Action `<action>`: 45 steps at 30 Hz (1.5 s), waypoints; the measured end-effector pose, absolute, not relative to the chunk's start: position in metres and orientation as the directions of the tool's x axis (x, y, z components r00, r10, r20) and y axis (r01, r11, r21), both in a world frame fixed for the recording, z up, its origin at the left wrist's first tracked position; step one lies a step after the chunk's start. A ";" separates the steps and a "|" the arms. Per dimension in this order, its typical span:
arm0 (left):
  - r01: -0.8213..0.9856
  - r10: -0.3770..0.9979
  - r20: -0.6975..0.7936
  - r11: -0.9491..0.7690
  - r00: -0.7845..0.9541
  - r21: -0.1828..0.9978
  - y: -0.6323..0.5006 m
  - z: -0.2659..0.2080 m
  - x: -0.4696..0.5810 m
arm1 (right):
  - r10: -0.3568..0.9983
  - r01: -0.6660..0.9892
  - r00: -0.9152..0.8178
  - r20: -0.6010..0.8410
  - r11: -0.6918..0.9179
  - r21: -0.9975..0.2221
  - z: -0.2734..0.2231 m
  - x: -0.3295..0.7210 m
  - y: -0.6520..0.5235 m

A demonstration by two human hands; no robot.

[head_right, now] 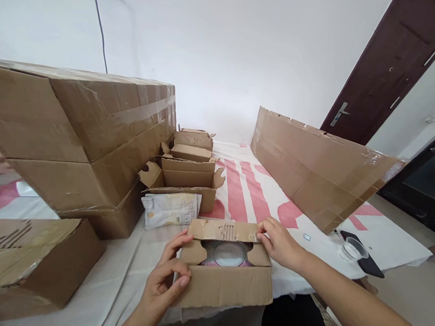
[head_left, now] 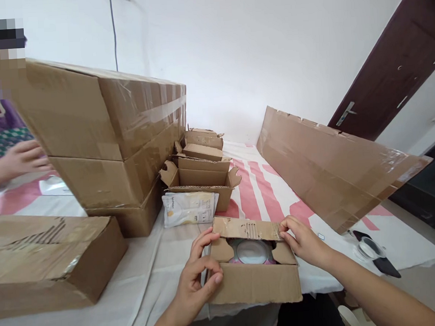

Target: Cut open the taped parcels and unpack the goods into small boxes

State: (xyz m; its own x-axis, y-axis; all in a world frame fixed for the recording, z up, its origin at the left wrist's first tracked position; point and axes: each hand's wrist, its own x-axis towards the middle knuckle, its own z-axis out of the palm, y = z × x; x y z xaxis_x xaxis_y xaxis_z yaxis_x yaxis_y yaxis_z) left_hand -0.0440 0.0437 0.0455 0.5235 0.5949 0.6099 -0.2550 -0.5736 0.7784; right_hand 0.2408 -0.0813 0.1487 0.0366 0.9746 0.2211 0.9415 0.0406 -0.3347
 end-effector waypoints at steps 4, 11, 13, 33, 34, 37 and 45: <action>-0.256 0.593 0.604 -0.567 0.532 0.783 0.044 0.045 -0.044 | 0.958 0.945 -0.016 0.285 0.107 -0.308 0.142 0.240 -0.079; -0.254 0.594 0.601 -0.565 0.534 0.785 0.043 0.047 -0.044 | 0.940 0.973 -0.073 0.333 0.141 -0.185 0.139 0.233 -0.071; -0.251 0.591 0.601 -0.569 0.538 0.783 0.043 0.047 -0.044 | 0.944 0.974 -0.078 0.321 0.140 -0.177 0.140 0.230 -0.071; -0.260 0.640 0.580 -0.527 0.505 0.809 0.047 0.041 -0.042 | 0.969 0.750 0.243 -0.042 -0.215 -0.626 0.115 0.269 -0.148; -0.262 0.641 0.579 -0.525 0.504 0.810 0.047 0.040 -0.042 | 0.947 0.813 0.306 -0.095 -0.312 -0.492 0.101 0.273 -0.152; -0.262 0.650 0.566 -0.509 0.507 0.820 0.047 0.035 -0.041 | 0.915 0.854 0.381 -0.131 -0.402 -0.330 0.059 0.274 -0.162; -0.283 0.771 0.484 -0.396 0.414 0.874 0.050 0.023 -0.029 | 0.892 0.874 0.435 -0.123 -0.451 -0.178 0.042 0.277 -0.166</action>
State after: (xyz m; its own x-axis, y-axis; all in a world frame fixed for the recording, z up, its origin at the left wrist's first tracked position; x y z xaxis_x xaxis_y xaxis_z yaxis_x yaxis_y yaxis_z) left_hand -0.0293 0.0499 0.0229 0.4138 0.7713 0.4836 -0.2832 -0.3959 0.8736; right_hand 0.2773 -0.1655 0.0417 0.4354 0.8918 -0.1226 0.8743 -0.4514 -0.1785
